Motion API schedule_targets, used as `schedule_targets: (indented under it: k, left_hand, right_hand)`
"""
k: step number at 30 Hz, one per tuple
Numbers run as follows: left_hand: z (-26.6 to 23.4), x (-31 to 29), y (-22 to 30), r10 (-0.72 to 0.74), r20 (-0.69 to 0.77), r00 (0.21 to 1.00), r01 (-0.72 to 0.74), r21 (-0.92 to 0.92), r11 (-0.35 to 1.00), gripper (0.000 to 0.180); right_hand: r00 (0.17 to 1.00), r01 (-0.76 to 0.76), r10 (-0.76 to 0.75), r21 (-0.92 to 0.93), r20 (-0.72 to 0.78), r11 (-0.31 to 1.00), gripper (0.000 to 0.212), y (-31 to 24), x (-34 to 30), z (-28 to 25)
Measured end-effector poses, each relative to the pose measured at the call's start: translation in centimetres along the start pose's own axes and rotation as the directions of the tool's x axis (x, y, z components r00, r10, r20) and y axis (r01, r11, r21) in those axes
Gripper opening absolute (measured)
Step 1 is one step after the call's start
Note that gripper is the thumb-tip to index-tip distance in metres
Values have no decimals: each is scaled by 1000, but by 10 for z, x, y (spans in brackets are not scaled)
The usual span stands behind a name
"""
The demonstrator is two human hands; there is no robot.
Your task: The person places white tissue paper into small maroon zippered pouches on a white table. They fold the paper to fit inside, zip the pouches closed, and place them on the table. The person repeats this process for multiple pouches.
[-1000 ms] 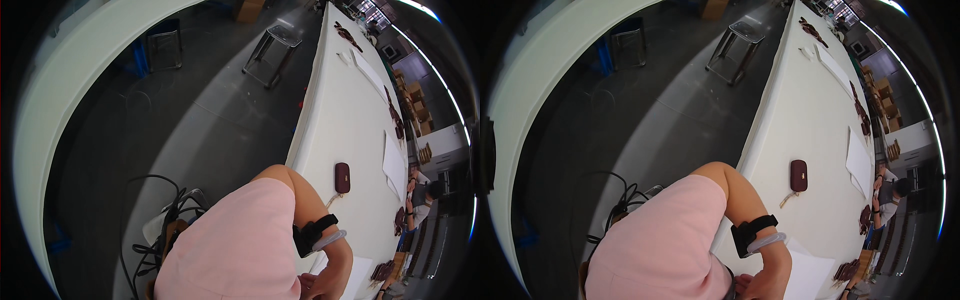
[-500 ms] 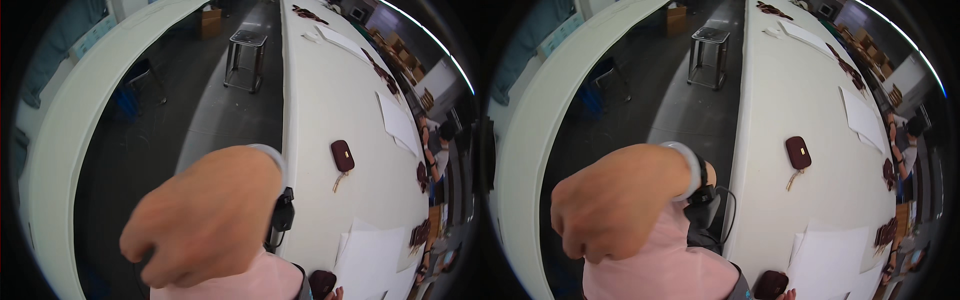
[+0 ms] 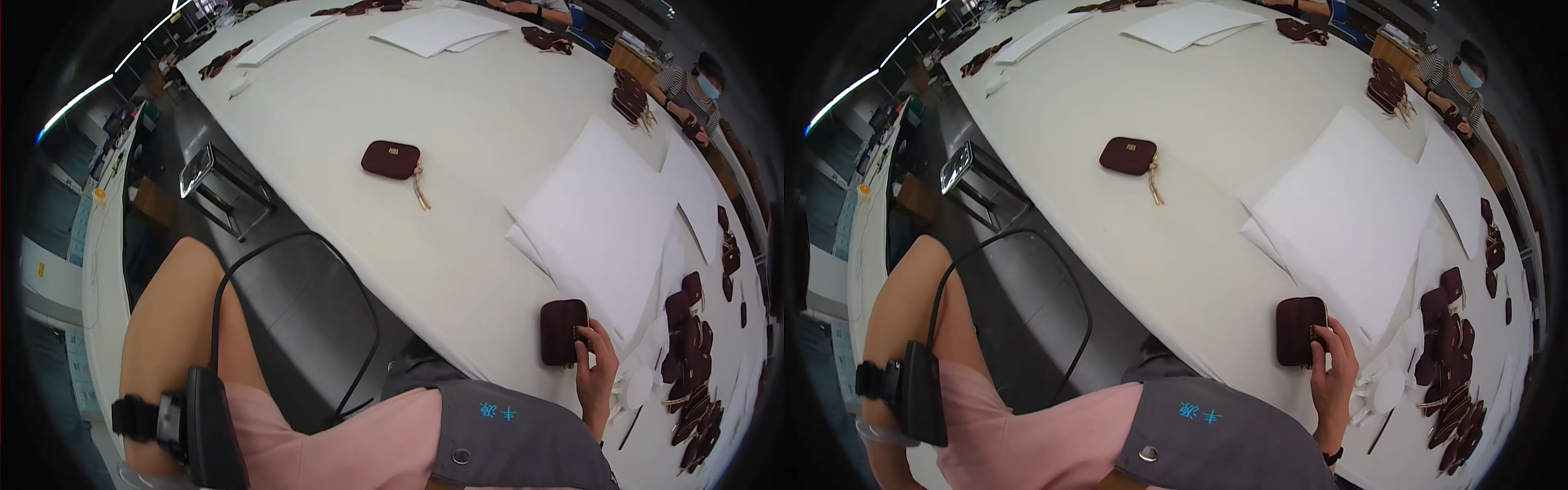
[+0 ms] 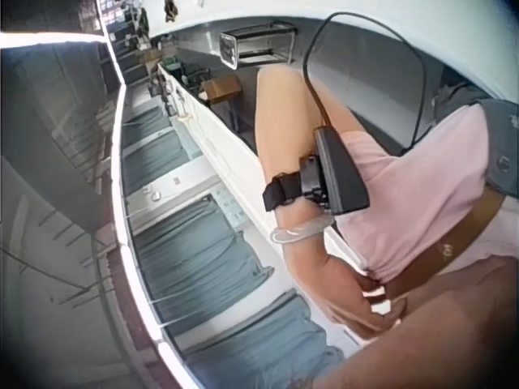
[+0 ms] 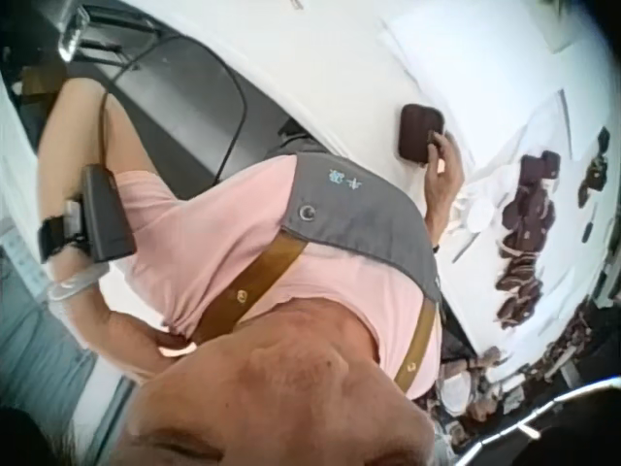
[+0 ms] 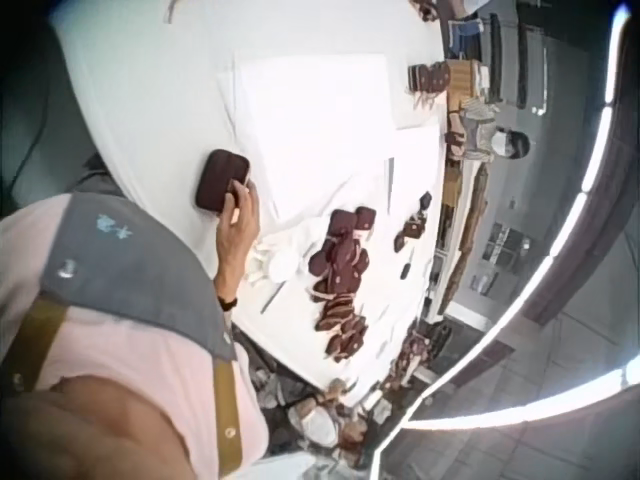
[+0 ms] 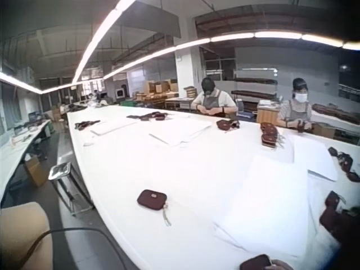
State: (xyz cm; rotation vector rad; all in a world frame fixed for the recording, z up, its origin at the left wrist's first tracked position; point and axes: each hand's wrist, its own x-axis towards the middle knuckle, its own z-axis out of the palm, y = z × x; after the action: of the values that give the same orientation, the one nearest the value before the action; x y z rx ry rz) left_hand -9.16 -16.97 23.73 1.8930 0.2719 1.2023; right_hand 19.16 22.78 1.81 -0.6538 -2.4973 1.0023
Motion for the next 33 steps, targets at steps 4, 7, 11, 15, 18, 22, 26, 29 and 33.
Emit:
schedule_targets:
  k: [4,7,11,15,18,22,26,29,33]
  left_hand:
    - [-5,14,-19,-12,-27,1000,12,9,1000,28]
    - [-1,14,-37,-34,-50,998,36,22,999,28]
    - [-16,8,-76,-126,-117,985,124,-26,992,28]
    - [-57,-23,-129,-654,-444,612,644,-199,738,29]
    - [-61,-164,-207,-915,-341,-218,975,-48,-215,31]
    - [45,-296,-188,-780,-107,-616,784,-177,-595,32]
    - [85,-250,-167,-860,18,-510,772,-432,-467,33]
    - [79,-193,-204,-921,65,-384,777,-516,-360,33]
    - [76,-151,-275,-973,72,-220,781,-584,-220,34]
  right_hand:
    - [987,154,-159,-152,-25,976,23,17,-6,7]
    - [996,75,-75,-12,-41,997,23,18,-9,8]
    - [991,65,-74,-85,-108,994,22,21,-19,1]
    - [983,166,-173,-96,-60,981,21,40,-21,-1]
    - [987,146,-152,-91,-55,985,22,45,-21,-5]
    - [994,58,-66,-83,-91,995,20,21,-19,-14]
    - [995,0,1,14,-96,1000,25,11,-19,-8]
    - [996,-29,34,54,-83,998,27,9,-23,-7]
    - [997,-22,20,-20,-74,1000,26,18,-37,-13]
